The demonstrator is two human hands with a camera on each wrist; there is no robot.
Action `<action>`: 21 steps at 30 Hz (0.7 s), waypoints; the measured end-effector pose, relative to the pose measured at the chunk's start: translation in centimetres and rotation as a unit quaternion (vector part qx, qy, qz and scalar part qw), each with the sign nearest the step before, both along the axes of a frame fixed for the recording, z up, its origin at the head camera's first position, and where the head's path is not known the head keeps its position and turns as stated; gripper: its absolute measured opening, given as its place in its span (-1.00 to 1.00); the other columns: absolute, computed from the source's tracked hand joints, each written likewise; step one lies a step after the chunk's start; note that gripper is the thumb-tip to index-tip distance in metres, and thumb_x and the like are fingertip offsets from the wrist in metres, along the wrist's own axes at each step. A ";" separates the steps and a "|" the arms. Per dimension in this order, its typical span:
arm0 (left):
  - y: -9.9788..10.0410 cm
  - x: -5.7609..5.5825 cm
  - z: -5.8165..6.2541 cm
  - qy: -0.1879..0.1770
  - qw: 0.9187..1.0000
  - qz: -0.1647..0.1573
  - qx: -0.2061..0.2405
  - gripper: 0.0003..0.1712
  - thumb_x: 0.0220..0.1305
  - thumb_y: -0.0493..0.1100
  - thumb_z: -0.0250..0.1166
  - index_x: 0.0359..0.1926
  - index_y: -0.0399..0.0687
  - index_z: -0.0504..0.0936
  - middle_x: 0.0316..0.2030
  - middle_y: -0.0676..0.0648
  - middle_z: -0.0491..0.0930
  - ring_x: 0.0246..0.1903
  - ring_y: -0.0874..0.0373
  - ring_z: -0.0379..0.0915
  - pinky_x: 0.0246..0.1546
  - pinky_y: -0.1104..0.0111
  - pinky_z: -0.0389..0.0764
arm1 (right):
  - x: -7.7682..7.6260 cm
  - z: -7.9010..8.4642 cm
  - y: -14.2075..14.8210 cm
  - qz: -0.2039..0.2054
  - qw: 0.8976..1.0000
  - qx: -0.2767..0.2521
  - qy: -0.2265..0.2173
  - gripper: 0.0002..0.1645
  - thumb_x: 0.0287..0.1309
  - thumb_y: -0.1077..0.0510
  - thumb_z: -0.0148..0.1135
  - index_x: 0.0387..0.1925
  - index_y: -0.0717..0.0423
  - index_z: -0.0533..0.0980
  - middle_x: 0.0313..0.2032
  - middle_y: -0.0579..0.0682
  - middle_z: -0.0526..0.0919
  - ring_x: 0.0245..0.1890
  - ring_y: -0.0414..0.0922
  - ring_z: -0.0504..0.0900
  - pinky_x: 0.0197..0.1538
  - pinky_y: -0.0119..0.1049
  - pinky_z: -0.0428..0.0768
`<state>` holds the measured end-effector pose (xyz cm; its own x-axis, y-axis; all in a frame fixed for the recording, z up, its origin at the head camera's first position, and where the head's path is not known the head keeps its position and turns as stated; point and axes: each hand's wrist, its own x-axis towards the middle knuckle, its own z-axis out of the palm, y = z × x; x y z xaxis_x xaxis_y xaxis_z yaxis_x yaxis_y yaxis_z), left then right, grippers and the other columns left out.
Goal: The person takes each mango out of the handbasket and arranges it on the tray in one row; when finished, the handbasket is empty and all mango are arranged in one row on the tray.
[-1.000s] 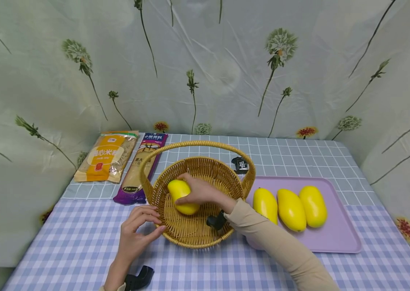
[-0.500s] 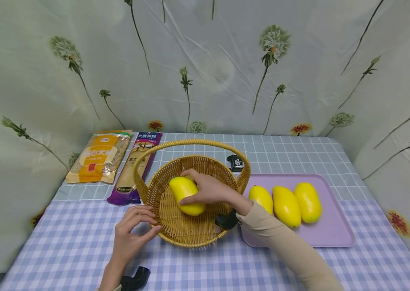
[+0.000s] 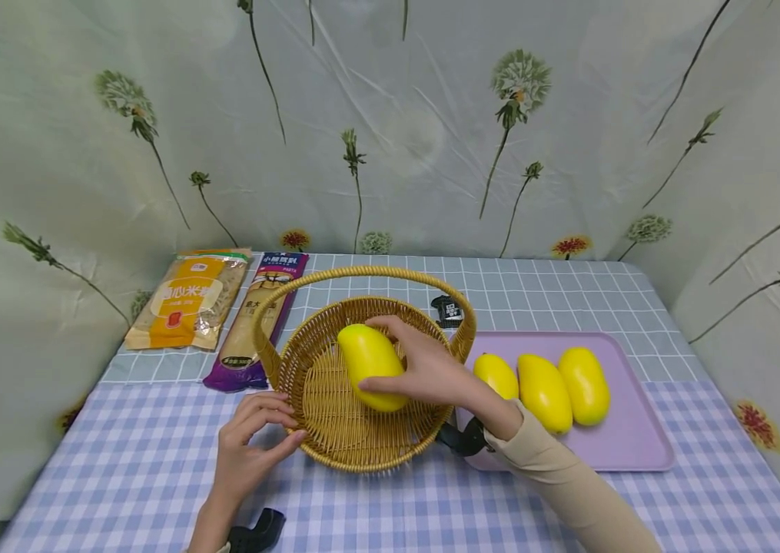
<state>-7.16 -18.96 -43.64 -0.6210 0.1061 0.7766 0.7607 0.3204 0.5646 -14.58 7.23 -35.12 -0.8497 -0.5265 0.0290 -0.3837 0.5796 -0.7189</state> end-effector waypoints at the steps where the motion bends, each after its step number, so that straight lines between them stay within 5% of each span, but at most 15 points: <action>1: 0.0 0.0 0.0 -0.001 1.000 0.000 0.000 -0.78 -0.09 -0.25 0.52 -0.50 -0.22 0.61 -0.40 -0.20 0.58 -0.18 -0.01 0.46 0.02 0.38 0.41 | 0.2 0.0 0.2 -0.004 1.000 -0.004 0.003 -0.08 -0.11 -0.25 0.42 0.28 -0.21 0.22 0.00 -0.10 0.48 -0.18 -0.16 0.48 -0.22 -0.24 0.53; 10: 0.1 0.2 0.1 -0.001 1.000 0.003 0.000 -0.76 -0.04 -0.20 0.51 -0.51 -0.23 0.61 -0.40 -0.22 0.57 -0.18 -0.01 0.46 0.02 0.39 0.41 | 2.1 -0.6 1.8 -0.016 0.999 -0.041 0.021 -0.01 -0.12 -0.29 0.42 0.33 -0.23 0.18 0.16 -0.16 0.39 -0.12 -0.17 0.47 -0.12 -0.14 0.55; 21: 0.0 0.0 0.1 0.003 1.000 -0.001 -0.001 -0.78 -0.04 -0.21 0.50 -0.50 -0.22 0.61 -0.40 -0.23 0.57 -0.19 -0.03 0.46 0.02 0.39 0.41 | 3.8 -1.4 4.1 -0.039 0.991 -0.127 0.030 0.00 -0.11 -0.16 0.48 0.35 -0.23 0.18 0.08 -0.20 0.40 -0.18 -0.11 0.47 -0.35 -0.22 0.61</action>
